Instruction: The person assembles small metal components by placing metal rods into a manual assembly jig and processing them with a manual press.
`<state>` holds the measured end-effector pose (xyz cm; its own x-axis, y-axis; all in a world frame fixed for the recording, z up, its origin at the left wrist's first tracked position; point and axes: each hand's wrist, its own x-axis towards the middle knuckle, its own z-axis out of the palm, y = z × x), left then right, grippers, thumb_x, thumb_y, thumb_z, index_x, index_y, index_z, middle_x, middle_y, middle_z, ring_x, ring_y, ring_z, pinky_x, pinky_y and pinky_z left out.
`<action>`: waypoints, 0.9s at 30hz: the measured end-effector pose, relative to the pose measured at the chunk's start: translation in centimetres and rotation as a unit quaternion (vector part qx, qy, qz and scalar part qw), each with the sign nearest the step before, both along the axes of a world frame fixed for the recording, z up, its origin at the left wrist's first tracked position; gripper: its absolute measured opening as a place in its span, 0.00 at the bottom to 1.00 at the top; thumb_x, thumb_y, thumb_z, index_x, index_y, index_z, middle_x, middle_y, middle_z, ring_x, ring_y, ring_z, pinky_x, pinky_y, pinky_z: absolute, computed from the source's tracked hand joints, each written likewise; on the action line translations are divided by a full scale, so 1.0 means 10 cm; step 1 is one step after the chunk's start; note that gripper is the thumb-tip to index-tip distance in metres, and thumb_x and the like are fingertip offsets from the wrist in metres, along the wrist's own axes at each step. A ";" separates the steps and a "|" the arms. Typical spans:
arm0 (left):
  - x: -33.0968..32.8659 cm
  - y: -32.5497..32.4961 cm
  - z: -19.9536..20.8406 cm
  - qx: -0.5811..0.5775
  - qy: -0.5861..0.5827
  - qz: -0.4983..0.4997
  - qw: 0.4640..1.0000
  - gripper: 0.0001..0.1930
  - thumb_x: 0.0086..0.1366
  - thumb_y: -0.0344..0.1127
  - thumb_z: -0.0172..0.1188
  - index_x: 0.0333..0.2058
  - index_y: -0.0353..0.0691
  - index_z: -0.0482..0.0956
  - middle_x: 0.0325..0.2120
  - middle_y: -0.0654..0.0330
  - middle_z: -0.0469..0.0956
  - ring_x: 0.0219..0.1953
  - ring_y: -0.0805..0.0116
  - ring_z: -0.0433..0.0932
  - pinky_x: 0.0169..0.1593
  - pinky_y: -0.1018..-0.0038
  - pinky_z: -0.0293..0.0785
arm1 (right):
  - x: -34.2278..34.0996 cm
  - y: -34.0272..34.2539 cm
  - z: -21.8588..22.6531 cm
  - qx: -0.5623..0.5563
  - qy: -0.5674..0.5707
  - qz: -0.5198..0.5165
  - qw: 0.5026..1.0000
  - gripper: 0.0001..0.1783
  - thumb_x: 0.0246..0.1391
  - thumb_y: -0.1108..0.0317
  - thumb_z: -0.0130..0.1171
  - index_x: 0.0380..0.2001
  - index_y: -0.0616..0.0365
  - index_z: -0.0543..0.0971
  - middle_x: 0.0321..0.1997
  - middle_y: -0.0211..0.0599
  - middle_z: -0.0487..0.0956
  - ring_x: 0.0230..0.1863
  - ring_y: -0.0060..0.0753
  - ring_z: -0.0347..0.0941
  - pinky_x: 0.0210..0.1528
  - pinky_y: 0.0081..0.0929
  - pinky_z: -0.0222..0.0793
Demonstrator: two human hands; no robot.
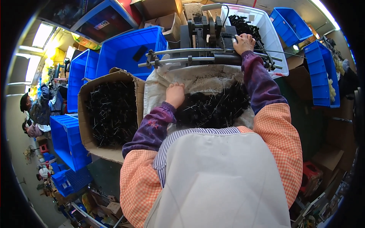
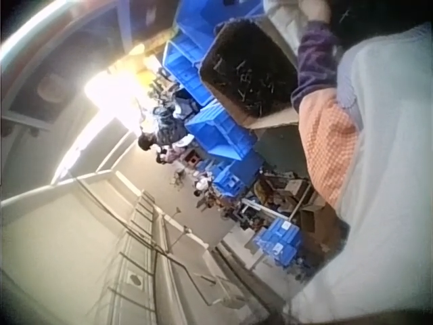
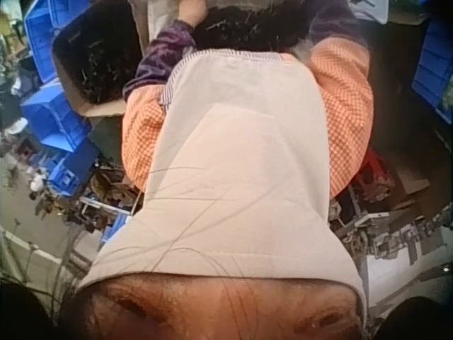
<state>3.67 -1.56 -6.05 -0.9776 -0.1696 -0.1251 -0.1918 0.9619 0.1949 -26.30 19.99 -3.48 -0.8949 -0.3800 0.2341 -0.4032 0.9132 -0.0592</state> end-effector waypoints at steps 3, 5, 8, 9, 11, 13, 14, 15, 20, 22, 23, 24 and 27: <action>-0.04 0.03 0.07 0.013 0.022 0.010 1.000 0.10 0.52 0.28 0.51 0.35 0.39 0.73 0.33 0.49 0.71 0.38 0.46 0.71 0.41 0.62 0.71 | 0.02 -0.11 0.01 0.016 -0.025 -0.020 0.999 0.18 0.50 0.53 0.49 0.41 0.46 0.78 0.44 0.35 0.71 0.52 0.39 0.57 0.52 0.40 0.47; -0.06 0.05 0.06 0.040 0.099 0.007 0.994 0.11 0.54 0.27 0.50 0.36 0.40 0.74 0.31 0.49 0.70 0.38 0.48 0.71 0.41 0.63 0.69 | 0.05 -0.20 -0.01 0.004 -0.030 -0.017 0.999 0.18 0.50 0.53 0.48 0.40 0.48 0.78 0.44 0.35 0.71 0.52 0.39 0.58 0.52 0.40 0.48; -0.12 0.09 0.16 0.067 0.156 -0.025 0.985 0.11 0.51 0.25 0.49 0.35 0.40 0.73 0.32 0.49 0.70 0.36 0.50 0.70 0.38 0.63 0.69 | 0.14 -0.42 -0.03 -0.005 -0.021 0.007 1.000 0.18 0.51 0.54 0.46 0.38 0.50 0.78 0.44 0.36 0.72 0.51 0.40 0.59 0.52 0.41 0.48; -0.14 0.10 0.18 0.066 0.155 -0.024 0.985 0.11 0.51 0.25 0.49 0.35 0.40 0.73 0.32 0.49 0.70 0.36 0.50 0.70 0.38 0.63 0.69 | 0.19 -0.51 -0.02 -0.001 -0.017 0.008 1.000 0.17 0.52 0.56 0.45 0.39 0.50 0.77 0.44 0.36 0.72 0.52 0.39 0.59 0.52 0.41 0.48; -0.18 0.12 0.24 0.099 0.198 -0.031 0.975 0.10 0.53 0.26 0.50 0.35 0.41 0.74 0.30 0.51 0.71 0.35 0.52 0.69 0.39 0.63 0.67 | 0.27 -0.66 -0.04 -0.014 0.002 0.013 1.000 0.16 0.52 0.57 0.45 0.38 0.50 0.78 0.44 0.36 0.72 0.52 0.38 0.58 0.53 0.41 0.47; -0.22 0.15 0.31 0.129 0.216 -0.027 0.968 0.09 0.53 0.26 0.51 0.35 0.41 0.74 0.29 0.52 0.72 0.35 0.52 0.69 0.39 0.63 0.67 | 0.30 -0.73 -0.02 -0.005 -0.001 0.017 1.000 0.16 0.52 0.58 0.45 0.38 0.50 0.78 0.44 0.35 0.72 0.52 0.38 0.59 0.53 0.41 0.47; -0.23 0.15 0.35 0.160 0.233 -0.024 0.959 0.08 0.54 0.27 0.52 0.34 0.42 0.74 0.28 0.53 0.72 0.35 0.53 0.69 0.38 0.63 0.67 | 0.31 -0.74 -0.01 0.006 -0.005 0.020 1.000 0.16 0.53 0.58 0.45 0.38 0.50 0.78 0.44 0.35 0.72 0.52 0.37 0.59 0.53 0.41 0.46; -0.24 0.14 0.39 0.159 0.232 -0.024 0.959 0.08 0.54 0.27 0.52 0.34 0.42 0.74 0.28 0.53 0.72 0.35 0.53 0.69 0.38 0.63 0.67 | 0.31 -0.72 0.00 0.006 -0.005 0.020 1.000 0.16 0.53 0.58 0.45 0.38 0.50 0.78 0.44 0.35 0.72 0.52 0.37 0.59 0.53 0.41 0.46; -0.24 0.05 0.50 0.241 0.287 0.004 0.927 0.07 0.56 0.27 0.52 0.35 0.39 0.75 0.28 0.53 0.75 0.33 0.58 0.72 0.37 0.70 0.68 | 0.19 -0.45 0.03 0.020 0.007 0.017 1.000 0.15 0.52 0.57 0.46 0.36 0.49 0.78 0.43 0.35 0.73 0.50 0.37 0.62 0.52 0.42 0.48; -0.26 0.02 0.51 0.344 0.260 0.045 0.901 0.07 0.58 0.28 0.53 0.36 0.38 0.74 0.29 0.58 0.76 0.32 0.67 0.71 0.37 0.74 0.68 | 0.11 -0.30 0.00 0.029 0.015 0.015 0.999 0.15 0.50 0.57 0.47 0.36 0.50 0.78 0.43 0.36 0.73 0.49 0.38 0.65 0.51 0.42 0.50; -0.27 0.02 0.52 0.441 0.230 0.085 0.863 0.07 0.60 0.28 0.53 0.37 0.38 0.74 0.30 0.64 0.76 0.31 0.76 0.71 0.36 0.79 0.67 | 0.07 -0.25 -0.01 0.029 0.015 0.016 0.999 0.15 0.50 0.57 0.47 0.36 0.50 0.78 0.43 0.36 0.73 0.49 0.38 0.65 0.51 0.42 0.50; -0.27 0.03 0.53 0.478 0.250 0.083 0.838 0.06 0.61 0.28 0.53 0.37 0.36 0.74 0.30 0.66 0.76 0.30 0.81 0.71 0.34 0.83 0.67 | 0.02 -0.21 -0.01 0.028 0.003 0.018 0.999 0.15 0.50 0.57 0.47 0.36 0.50 0.78 0.43 0.36 0.73 0.49 0.38 0.66 0.51 0.43 0.51; -0.37 0.07 0.53 0.507 0.248 0.089 0.821 0.07 0.59 0.28 0.56 0.36 0.34 0.73 0.29 0.62 0.77 0.32 0.78 0.74 0.36 0.81 0.70 | -0.29 0.05 -0.12 -0.009 0.006 0.016 1.000 0.14 0.51 0.59 0.46 0.35 0.50 0.78 0.44 0.38 0.74 0.48 0.40 0.70 0.51 0.43 0.55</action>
